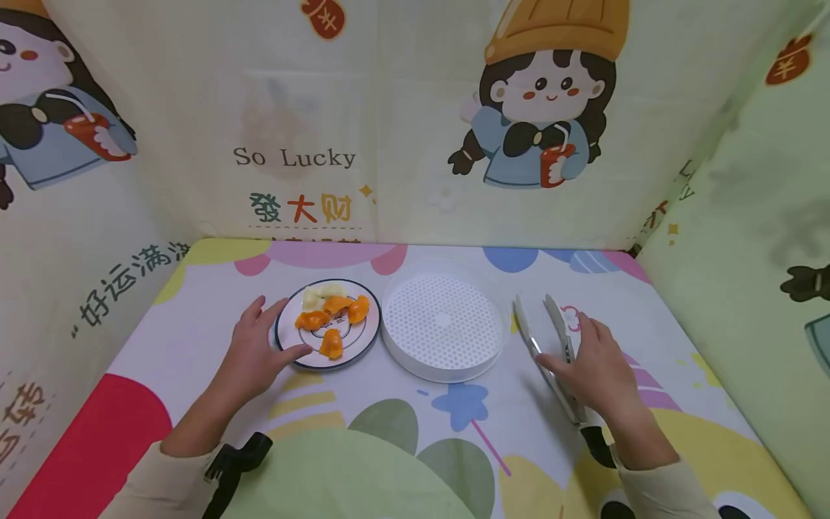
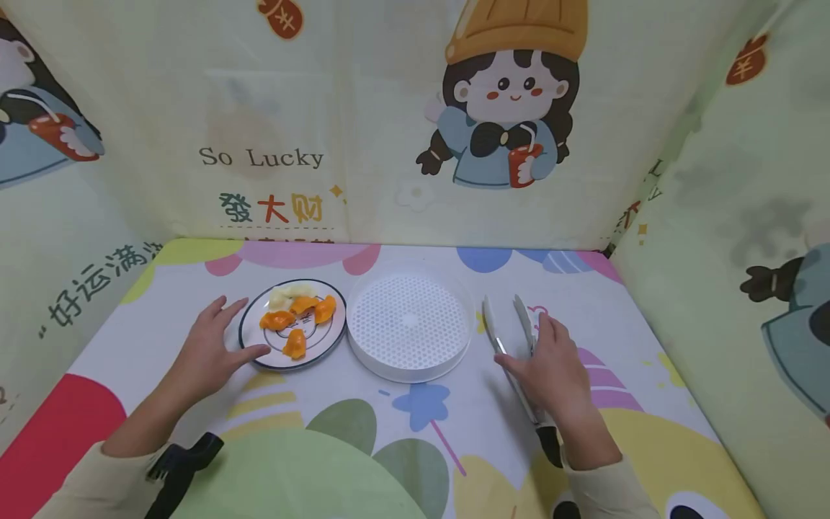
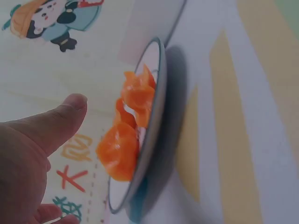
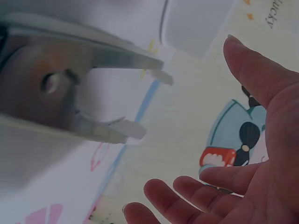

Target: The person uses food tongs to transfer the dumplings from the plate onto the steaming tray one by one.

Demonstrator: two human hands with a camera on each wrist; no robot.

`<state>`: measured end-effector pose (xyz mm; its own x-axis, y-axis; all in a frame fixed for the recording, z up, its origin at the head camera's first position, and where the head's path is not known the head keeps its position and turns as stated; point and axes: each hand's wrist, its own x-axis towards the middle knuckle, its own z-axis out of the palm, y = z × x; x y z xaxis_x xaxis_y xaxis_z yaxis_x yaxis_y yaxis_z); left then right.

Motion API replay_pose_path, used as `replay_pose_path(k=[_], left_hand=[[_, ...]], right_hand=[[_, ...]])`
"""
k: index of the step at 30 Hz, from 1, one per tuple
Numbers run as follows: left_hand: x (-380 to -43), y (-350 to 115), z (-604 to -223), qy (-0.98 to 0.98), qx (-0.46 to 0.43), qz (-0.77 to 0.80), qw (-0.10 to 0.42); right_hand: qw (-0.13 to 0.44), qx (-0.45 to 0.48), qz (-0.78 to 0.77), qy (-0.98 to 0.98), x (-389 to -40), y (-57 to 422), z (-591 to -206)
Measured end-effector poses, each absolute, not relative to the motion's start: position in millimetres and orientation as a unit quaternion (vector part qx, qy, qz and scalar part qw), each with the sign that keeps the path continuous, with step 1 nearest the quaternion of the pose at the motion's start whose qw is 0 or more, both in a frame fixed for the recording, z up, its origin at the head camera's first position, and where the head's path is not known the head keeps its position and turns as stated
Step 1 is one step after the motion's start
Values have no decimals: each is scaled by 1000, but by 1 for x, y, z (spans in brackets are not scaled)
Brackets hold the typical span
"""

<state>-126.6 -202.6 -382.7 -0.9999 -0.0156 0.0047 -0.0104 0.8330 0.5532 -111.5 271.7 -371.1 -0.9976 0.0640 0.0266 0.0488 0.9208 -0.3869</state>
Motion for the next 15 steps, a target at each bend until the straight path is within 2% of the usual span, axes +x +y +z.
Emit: replay_pose_path(k=[6, 15], left_hand=[[-135, -214, -401, -953, 26, -299, -36], [-138, -222, -416, -945, 48, -316, -63]], right_hand=[[-14, -45, 190, -981, -112, 283, -381], [-20, -46, 182, -982, -114, 287, -390]])
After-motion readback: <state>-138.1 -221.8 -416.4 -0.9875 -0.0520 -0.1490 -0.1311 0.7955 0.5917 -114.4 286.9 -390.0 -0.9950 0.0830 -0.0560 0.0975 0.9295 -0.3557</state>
